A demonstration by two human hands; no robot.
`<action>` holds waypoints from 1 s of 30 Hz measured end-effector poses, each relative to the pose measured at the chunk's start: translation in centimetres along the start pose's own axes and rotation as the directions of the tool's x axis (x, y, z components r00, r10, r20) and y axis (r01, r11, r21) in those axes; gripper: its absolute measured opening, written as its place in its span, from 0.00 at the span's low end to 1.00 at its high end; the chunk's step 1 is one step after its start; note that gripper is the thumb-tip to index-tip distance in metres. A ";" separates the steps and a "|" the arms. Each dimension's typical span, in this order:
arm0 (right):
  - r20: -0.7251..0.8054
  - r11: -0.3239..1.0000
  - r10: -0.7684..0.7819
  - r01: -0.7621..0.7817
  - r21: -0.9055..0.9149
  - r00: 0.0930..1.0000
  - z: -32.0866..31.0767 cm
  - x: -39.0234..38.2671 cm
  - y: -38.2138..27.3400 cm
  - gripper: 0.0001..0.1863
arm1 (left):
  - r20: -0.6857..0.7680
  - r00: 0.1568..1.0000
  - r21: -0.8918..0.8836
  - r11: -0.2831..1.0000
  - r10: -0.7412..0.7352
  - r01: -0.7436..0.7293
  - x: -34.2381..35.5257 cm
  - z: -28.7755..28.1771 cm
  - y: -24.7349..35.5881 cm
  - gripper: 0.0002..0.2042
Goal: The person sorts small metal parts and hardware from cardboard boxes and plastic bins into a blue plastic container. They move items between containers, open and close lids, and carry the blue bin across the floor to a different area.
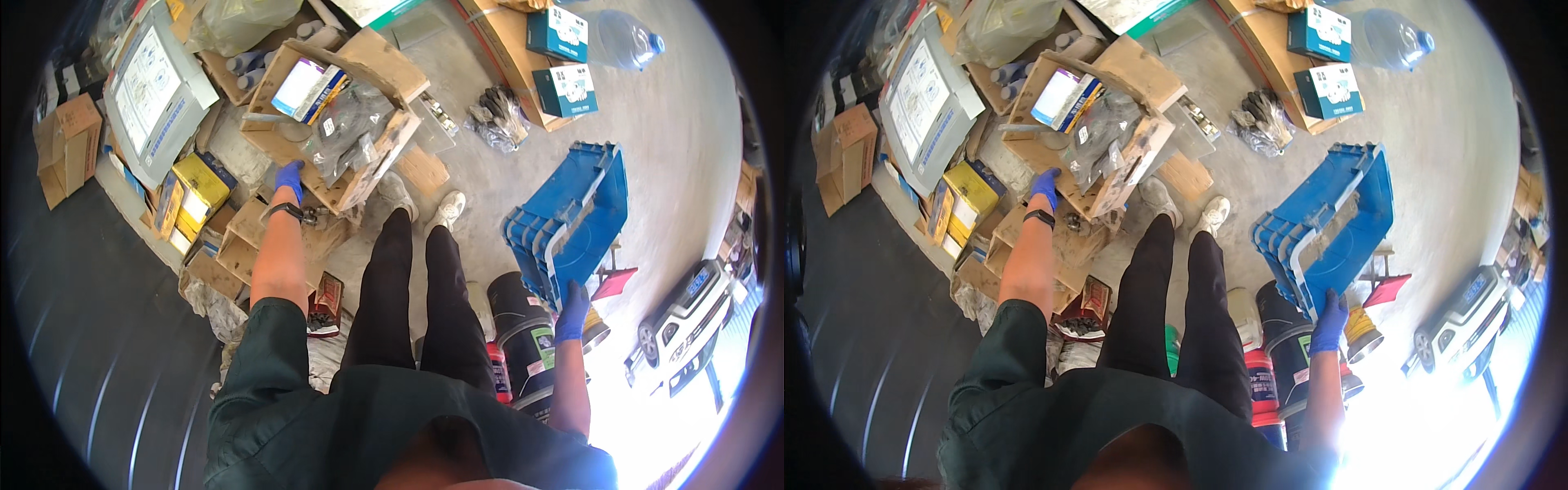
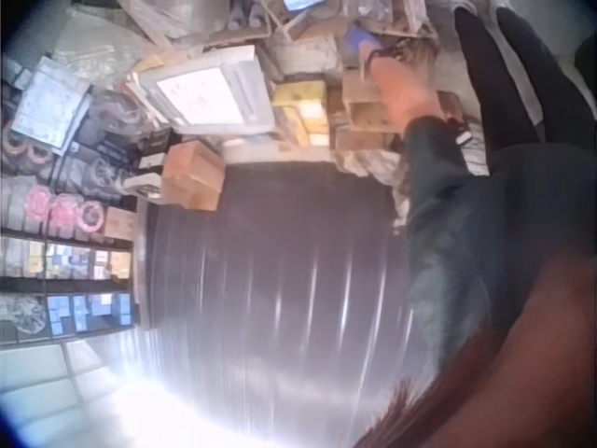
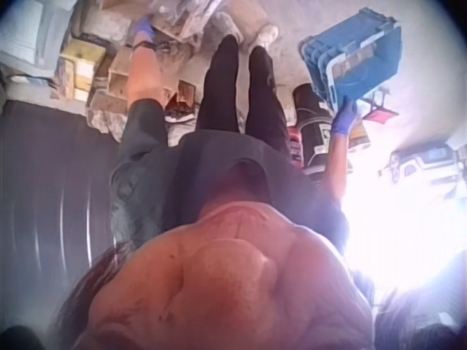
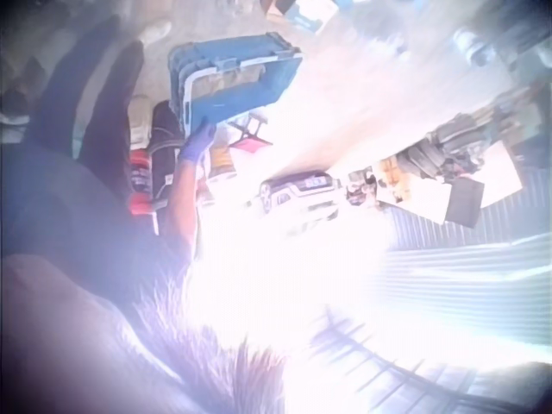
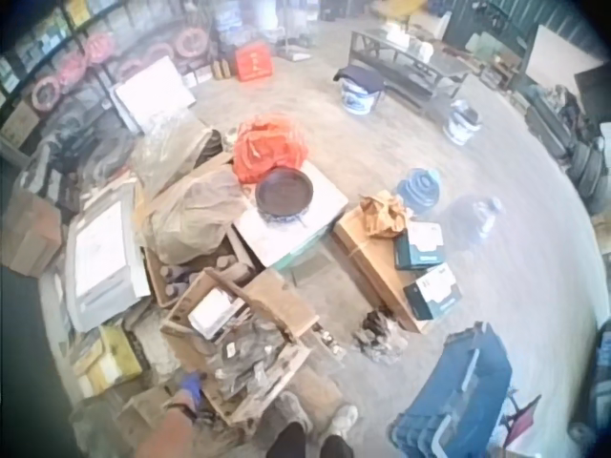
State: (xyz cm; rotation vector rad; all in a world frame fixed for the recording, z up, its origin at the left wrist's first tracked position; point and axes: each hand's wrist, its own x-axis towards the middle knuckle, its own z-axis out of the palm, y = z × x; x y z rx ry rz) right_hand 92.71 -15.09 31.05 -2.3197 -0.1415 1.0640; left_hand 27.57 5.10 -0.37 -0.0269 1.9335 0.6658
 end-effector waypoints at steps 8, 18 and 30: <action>-0.042 0.994 0.070 -0.074 -0.078 0.997 -0.9 1.6 4.8 0.19 | 0.064 0.967 0.108 0.965 -0.246 0.238 -2.3 -0.3 2.9 0.20; -0.077 0.986 0.152 -0.157 -0.063 0.985 -2.6 1.8 5.2 0.19 | -0.013 0.993 0.100 0.988 -0.117 0.118 -4.2 2.6 2.7 0.18; 0.000 0.995 -0.002 0.002 -0.096 1.000 -2.3 3.8 5.7 0.16 | -0.023 0.993 -0.230 0.966 0.117 -0.119 -9.1 4.6 -2.7 0.14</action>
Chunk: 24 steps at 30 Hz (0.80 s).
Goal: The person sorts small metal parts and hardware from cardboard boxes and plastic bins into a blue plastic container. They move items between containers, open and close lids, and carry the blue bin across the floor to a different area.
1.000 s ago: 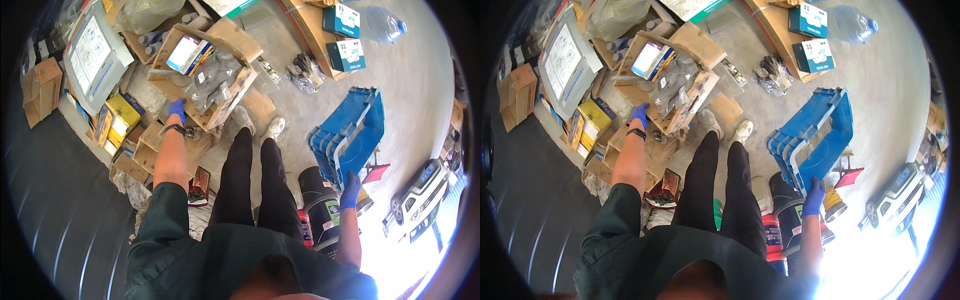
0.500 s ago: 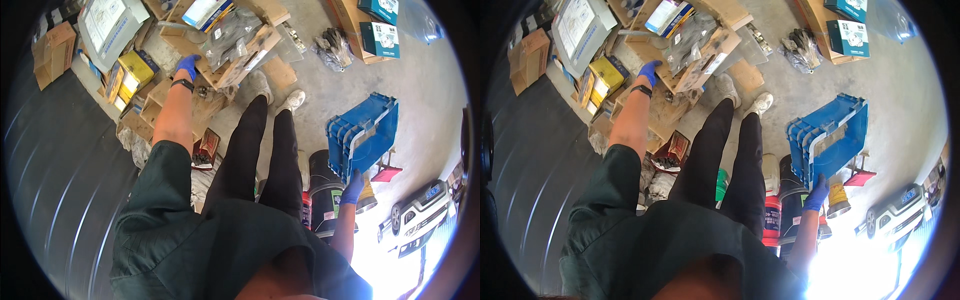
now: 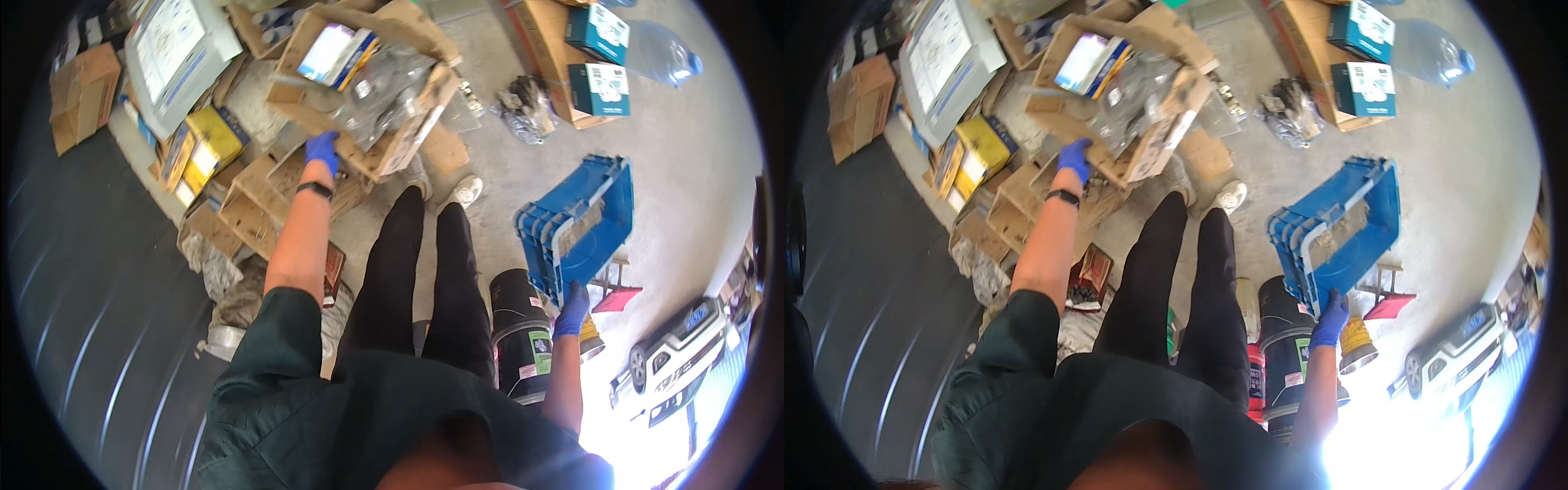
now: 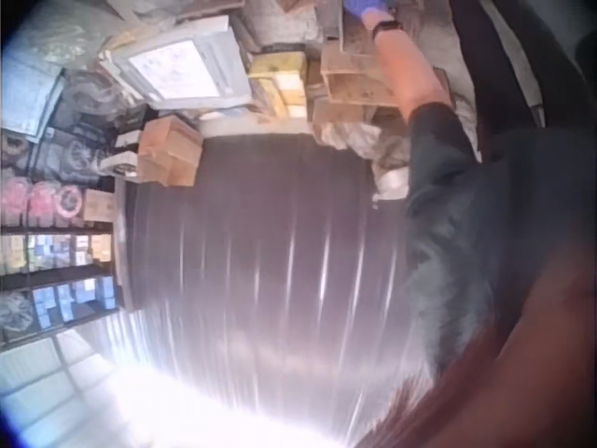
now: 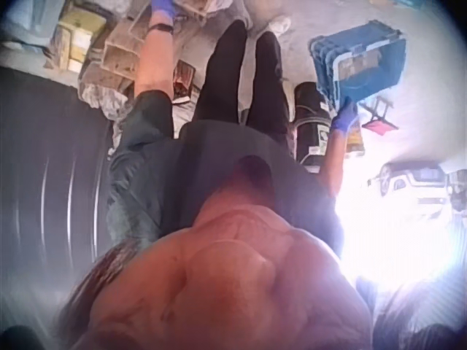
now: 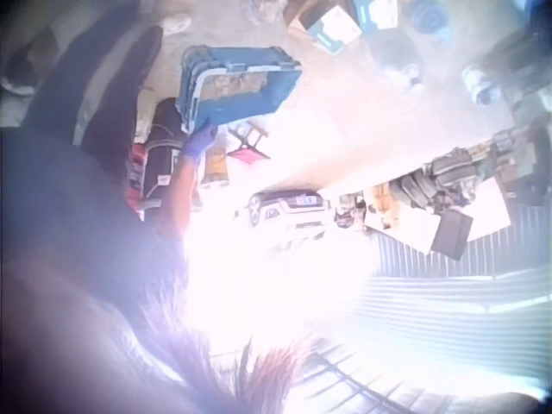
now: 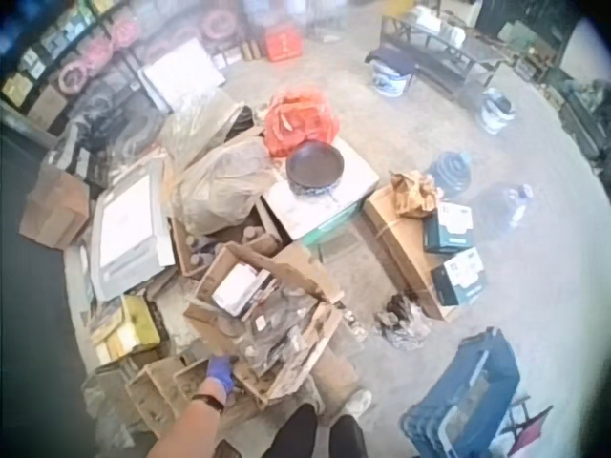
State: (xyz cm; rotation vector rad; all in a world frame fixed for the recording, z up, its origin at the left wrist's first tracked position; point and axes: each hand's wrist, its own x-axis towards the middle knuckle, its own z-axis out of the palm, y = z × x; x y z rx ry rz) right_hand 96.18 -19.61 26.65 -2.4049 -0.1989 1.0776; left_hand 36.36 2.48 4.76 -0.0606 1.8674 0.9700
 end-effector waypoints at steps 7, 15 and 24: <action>-0.106 0.999 -0.013 0.017 0.032 0.994 1.9 2.6 3.6 0.16 | 0.174 0.985 0.039 0.999 -0.006 -0.001 -1.3 -4.9 0.4 0.19; -0.239 0.938 0.137 -0.203 -0.282 0.961 10.1 13.7 13.2 0.21 | 0.177 0.984 0.276 0.961 -0.029 -0.021 -1.6 -4.0 3.3 0.16; -0.328 0.965 0.244 -0.262 -0.013 0.913 19.6 23.0 19.4 0.21 | 0.133 0.971 0.328 0.933 -0.198 0.145 -0.5 -5.8 4.6 0.16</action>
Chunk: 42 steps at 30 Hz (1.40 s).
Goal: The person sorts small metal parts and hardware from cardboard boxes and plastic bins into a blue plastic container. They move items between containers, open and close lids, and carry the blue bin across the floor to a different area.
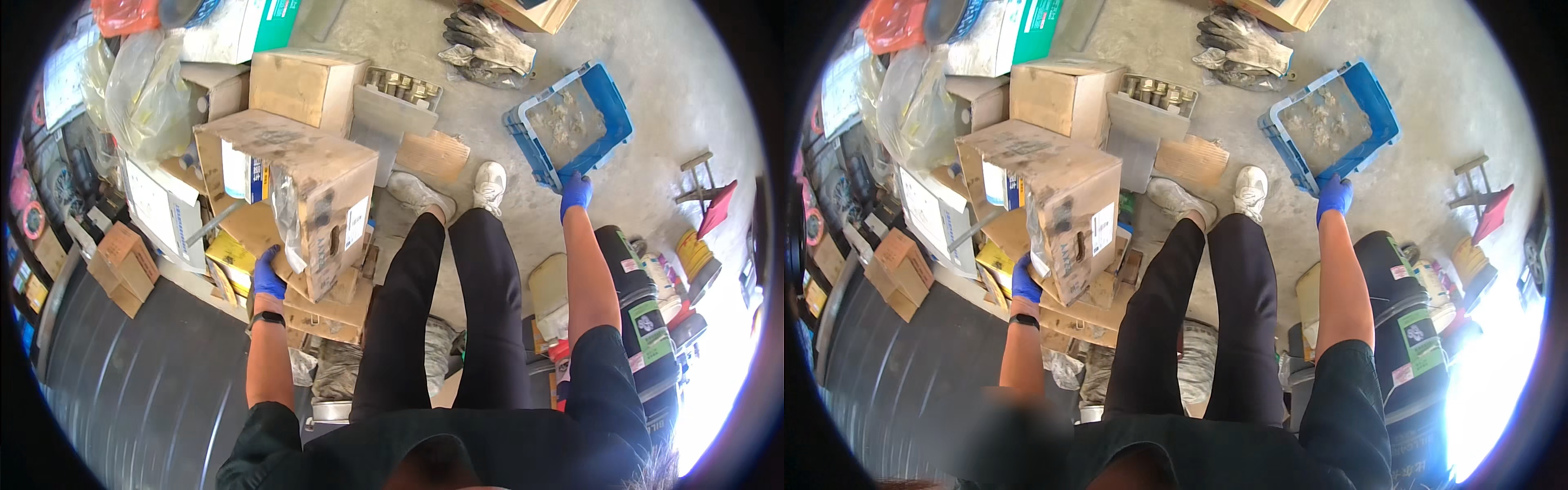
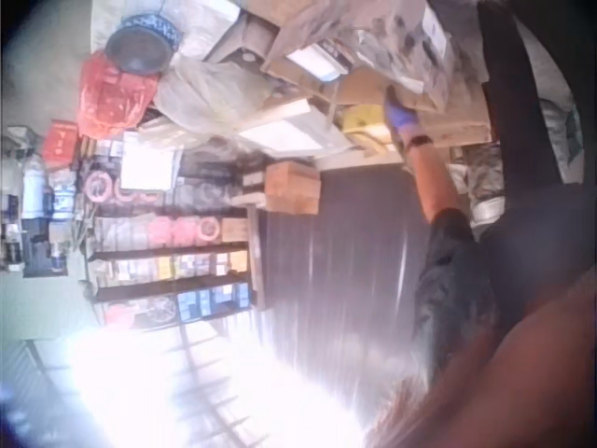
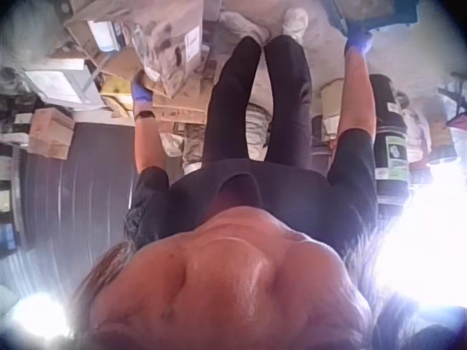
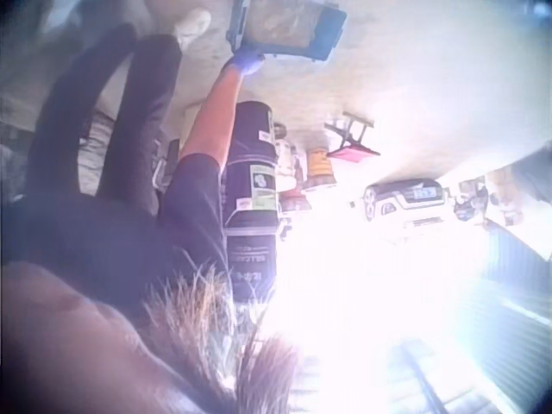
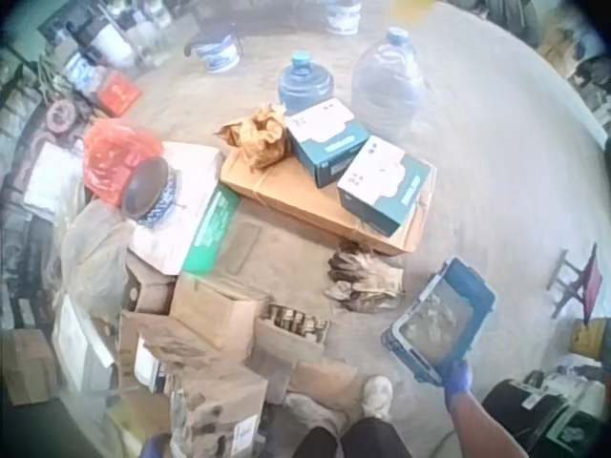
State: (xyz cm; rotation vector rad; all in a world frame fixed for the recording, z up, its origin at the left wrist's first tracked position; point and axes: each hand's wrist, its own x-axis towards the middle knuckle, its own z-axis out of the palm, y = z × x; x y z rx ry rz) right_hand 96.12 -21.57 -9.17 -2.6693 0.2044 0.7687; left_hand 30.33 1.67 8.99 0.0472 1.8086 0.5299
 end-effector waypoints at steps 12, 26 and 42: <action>0.358 0.906 0.205 -0.315 0.281 0.911 5.7 4.4 2.5 0.15 | 0.015 0.999 0.186 0.981 0.049 -0.051 -2.4 0.6 1.6 0.17; 0.386 0.800 -0.599 0.512 0.312 0.701 7.6 -14.6 -14.4 0.17 | -0.057 0.998 0.028 1.000 0.005 -0.003 0.2 -0.5 0.5 0.13; 0.807 0.512 -0.589 0.792 0.332 0.042 23.7 -22.4 -34.3 0.43 | -0.057 0.994 0.126 0.989 0.090 -0.083 -2.4 2.0 1.5 0.11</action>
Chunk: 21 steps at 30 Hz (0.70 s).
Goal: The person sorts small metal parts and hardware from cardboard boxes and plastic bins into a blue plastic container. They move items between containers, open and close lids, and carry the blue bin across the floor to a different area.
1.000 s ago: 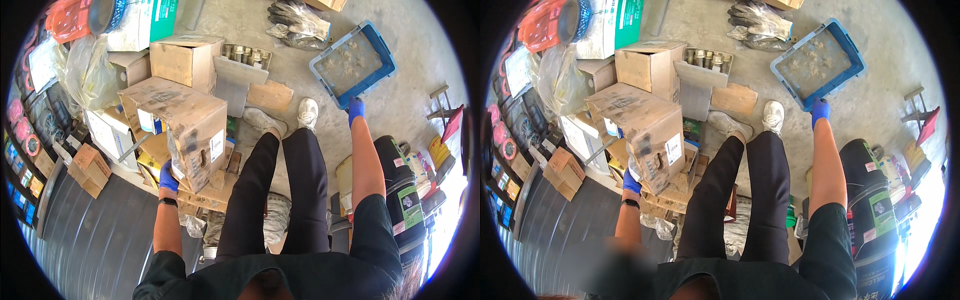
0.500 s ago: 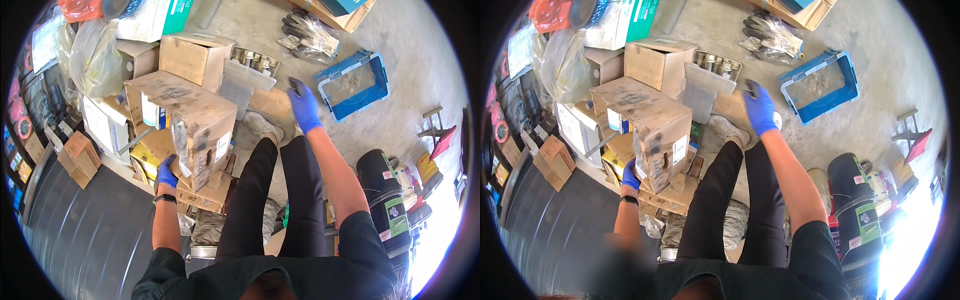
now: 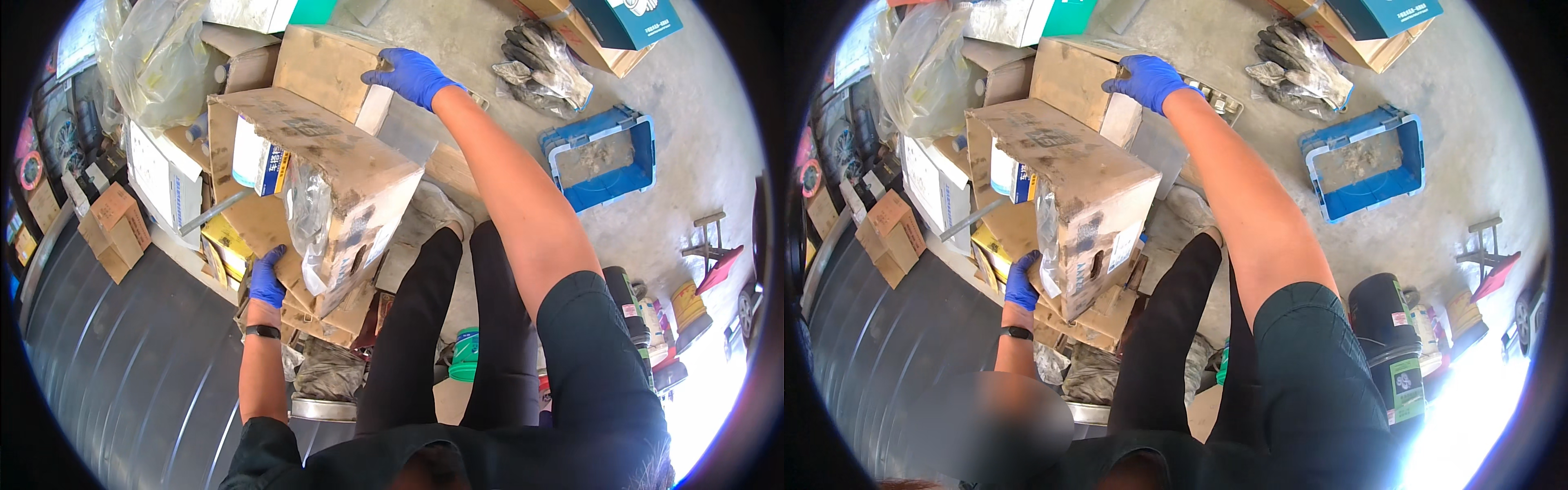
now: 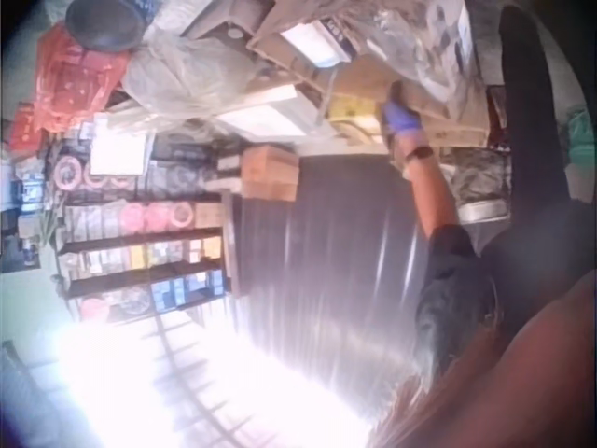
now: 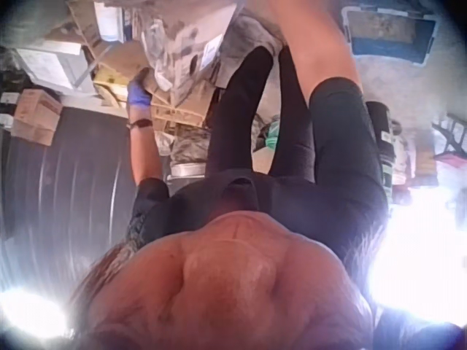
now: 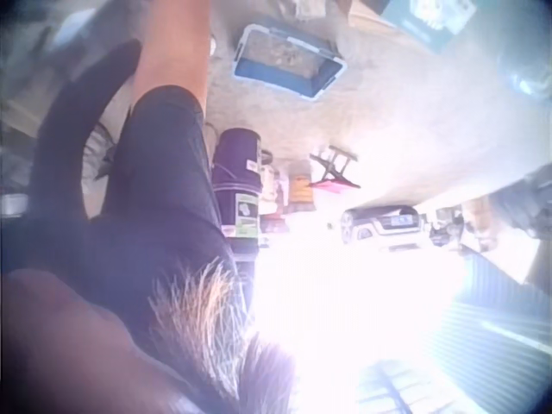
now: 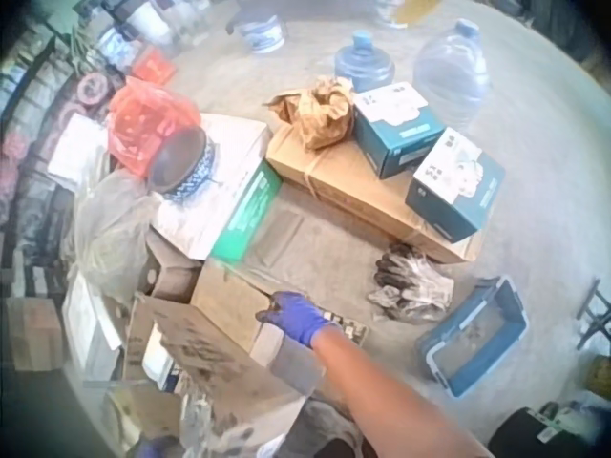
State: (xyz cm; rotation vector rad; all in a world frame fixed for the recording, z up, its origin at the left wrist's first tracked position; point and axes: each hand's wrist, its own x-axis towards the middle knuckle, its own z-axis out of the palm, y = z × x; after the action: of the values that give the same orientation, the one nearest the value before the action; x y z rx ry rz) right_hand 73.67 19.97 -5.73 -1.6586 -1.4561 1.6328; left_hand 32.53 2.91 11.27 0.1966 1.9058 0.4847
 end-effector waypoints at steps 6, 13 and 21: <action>-0.031 0.991 -0.099 0.096 -0.098 0.995 -0.3 -0.2 0.9 0.29 | 0.020 0.998 0.015 0.998 0.061 -0.061 0.0 1.3 0.2 0.16; -0.359 0.990 -0.135 0.110 -0.090 0.923 1.8 -2.7 1.9 0.22 | 0.043 0.996 -0.008 0.997 0.075 -0.074 0.3 2.3 0.0 0.18; -0.260 0.968 0.251 -0.247 0.046 0.932 2.4 -4.1 5.6 0.32 | -0.022 0.981 -0.004 0.981 0.192 -0.192 0.9 4.8 -3.3 0.19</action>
State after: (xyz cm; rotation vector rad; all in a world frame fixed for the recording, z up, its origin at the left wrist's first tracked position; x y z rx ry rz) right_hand 74.61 13.48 -9.01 -2.0335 -1.1401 1.4662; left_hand 36.91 1.47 7.60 0.3751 1.9148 0.6245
